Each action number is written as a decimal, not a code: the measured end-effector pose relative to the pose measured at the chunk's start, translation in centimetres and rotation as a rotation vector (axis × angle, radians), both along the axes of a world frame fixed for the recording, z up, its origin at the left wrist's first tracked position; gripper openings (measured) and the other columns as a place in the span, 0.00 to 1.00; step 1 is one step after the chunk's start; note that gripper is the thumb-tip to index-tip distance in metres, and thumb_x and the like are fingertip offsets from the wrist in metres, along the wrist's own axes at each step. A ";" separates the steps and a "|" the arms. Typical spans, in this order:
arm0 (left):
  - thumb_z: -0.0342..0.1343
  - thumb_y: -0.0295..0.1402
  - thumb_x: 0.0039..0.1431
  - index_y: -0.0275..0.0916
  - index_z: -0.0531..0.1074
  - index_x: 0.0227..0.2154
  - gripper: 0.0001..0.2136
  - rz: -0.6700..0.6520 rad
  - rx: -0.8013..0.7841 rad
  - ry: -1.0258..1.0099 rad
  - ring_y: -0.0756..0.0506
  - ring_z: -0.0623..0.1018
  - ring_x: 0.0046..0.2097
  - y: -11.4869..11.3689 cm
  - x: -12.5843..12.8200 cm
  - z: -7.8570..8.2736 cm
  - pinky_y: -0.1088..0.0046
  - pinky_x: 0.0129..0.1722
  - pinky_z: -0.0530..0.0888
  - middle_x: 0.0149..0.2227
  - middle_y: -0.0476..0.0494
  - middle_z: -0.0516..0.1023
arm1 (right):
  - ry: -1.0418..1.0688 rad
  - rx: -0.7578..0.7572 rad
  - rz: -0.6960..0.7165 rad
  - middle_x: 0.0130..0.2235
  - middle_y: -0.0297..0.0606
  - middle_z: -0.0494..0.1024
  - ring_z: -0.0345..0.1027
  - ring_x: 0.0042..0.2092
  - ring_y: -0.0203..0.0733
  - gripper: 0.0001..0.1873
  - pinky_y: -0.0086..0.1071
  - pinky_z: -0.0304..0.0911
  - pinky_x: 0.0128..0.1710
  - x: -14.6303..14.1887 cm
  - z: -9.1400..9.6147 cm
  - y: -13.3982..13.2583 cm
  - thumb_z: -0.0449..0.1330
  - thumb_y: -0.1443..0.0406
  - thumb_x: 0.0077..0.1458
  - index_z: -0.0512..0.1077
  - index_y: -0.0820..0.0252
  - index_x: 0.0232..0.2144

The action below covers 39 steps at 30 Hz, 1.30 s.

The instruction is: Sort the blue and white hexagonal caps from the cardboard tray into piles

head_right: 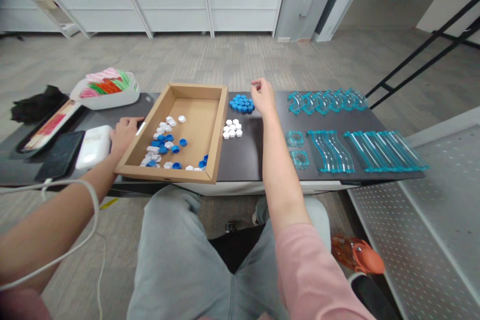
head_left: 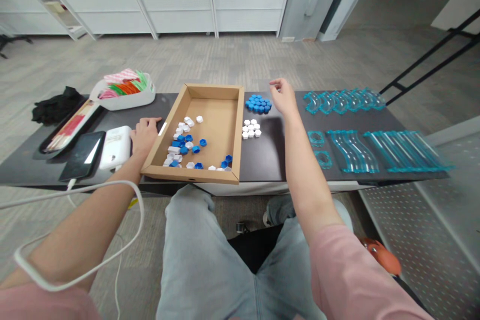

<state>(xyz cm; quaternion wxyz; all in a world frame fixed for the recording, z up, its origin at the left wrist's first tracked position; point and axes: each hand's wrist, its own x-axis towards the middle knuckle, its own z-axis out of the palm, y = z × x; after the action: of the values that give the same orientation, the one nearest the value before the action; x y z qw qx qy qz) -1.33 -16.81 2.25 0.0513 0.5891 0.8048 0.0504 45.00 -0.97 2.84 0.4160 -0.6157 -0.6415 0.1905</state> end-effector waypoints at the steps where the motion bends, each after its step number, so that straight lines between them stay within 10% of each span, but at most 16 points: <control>1: 0.45 0.38 0.84 0.35 0.66 0.81 0.29 -0.001 -0.003 -0.005 0.23 0.69 0.76 0.0 0.0 0.0 0.38 0.76 0.66 0.76 0.20 0.66 | 0.021 0.043 0.081 0.53 0.45 0.85 0.78 0.53 0.49 0.16 0.43 0.73 0.63 -0.9 0.5 -0.3 0.59 0.65 0.72 0.81 0.56 0.57; 7: 0.48 0.39 0.85 0.35 0.67 0.81 0.28 -0.007 0.003 -0.023 0.24 0.68 0.76 0.1 -0.3 -0.1 0.38 0.76 0.66 0.76 0.20 0.67 | 0.161 0.185 0.692 0.48 0.37 0.83 0.75 0.45 0.44 0.16 0.38 0.72 0.52 -7.9 3.4 -5.0 0.65 0.51 0.79 0.82 0.52 0.57; 12: 0.48 0.37 0.85 0.38 0.68 0.80 0.27 -0.003 0.031 -0.016 0.25 0.70 0.75 0.1 -0.2 -0.3 0.39 0.75 0.67 0.76 0.21 0.69 | -0.148 0.137 1.108 0.58 0.41 0.84 0.78 0.48 0.45 0.12 0.39 0.73 0.53 -13.7 2.8 -9.7 0.70 0.61 0.74 0.85 0.53 0.57; 17: 0.47 0.38 0.83 0.41 0.70 0.80 0.28 0.027 0.051 0.027 0.23 0.72 0.74 0.2 0.0 -0.5 0.41 0.74 0.69 0.75 0.22 0.70 | -0.517 0.065 1.119 0.56 0.44 0.86 0.80 0.57 0.52 0.12 0.42 0.71 0.56 -16.9 1.0 -11.8 0.70 0.72 0.70 0.87 0.54 0.51; 23: 0.49 0.38 0.81 0.41 0.71 0.79 0.29 0.017 0.048 0.015 0.22 0.72 0.74 0.2 -0.2 -0.5 0.40 0.74 0.69 0.74 0.22 0.71 | -0.299 0.093 1.155 0.55 0.44 0.83 0.78 0.55 0.49 0.16 0.42 0.73 0.61 -16.1 1.6 -10.6 0.65 0.73 0.70 0.84 0.58 0.56; 33: 0.47 0.42 0.83 0.36 0.67 0.81 0.30 -0.008 0.015 -0.013 0.24 0.67 0.77 -0.1 0.1 0.0 0.39 0.77 0.65 0.76 0.20 0.66 | 0.083 0.166 0.511 0.54 0.39 0.82 0.76 0.55 0.49 0.19 0.44 0.74 0.63 -7.3 2.0 -2.1 0.63 0.52 0.78 0.83 0.47 0.63; 39: 0.46 0.39 0.82 0.37 0.67 0.80 0.30 0.000 0.011 -0.017 0.24 0.68 0.76 0.0 0.1 0.1 0.38 0.77 0.65 0.76 0.20 0.67 | -0.022 0.047 0.041 0.54 0.45 0.85 0.79 0.54 0.49 0.15 0.43 0.73 0.63 -2.0 0.7 -0.4 0.59 0.64 0.74 0.82 0.54 0.56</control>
<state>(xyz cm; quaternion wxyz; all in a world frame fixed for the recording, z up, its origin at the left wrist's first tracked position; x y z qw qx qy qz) -1.21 -16.83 2.31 0.0549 0.5891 0.8039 0.0600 42.98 -1.36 3.51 0.4194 -0.5946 -0.6628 0.1768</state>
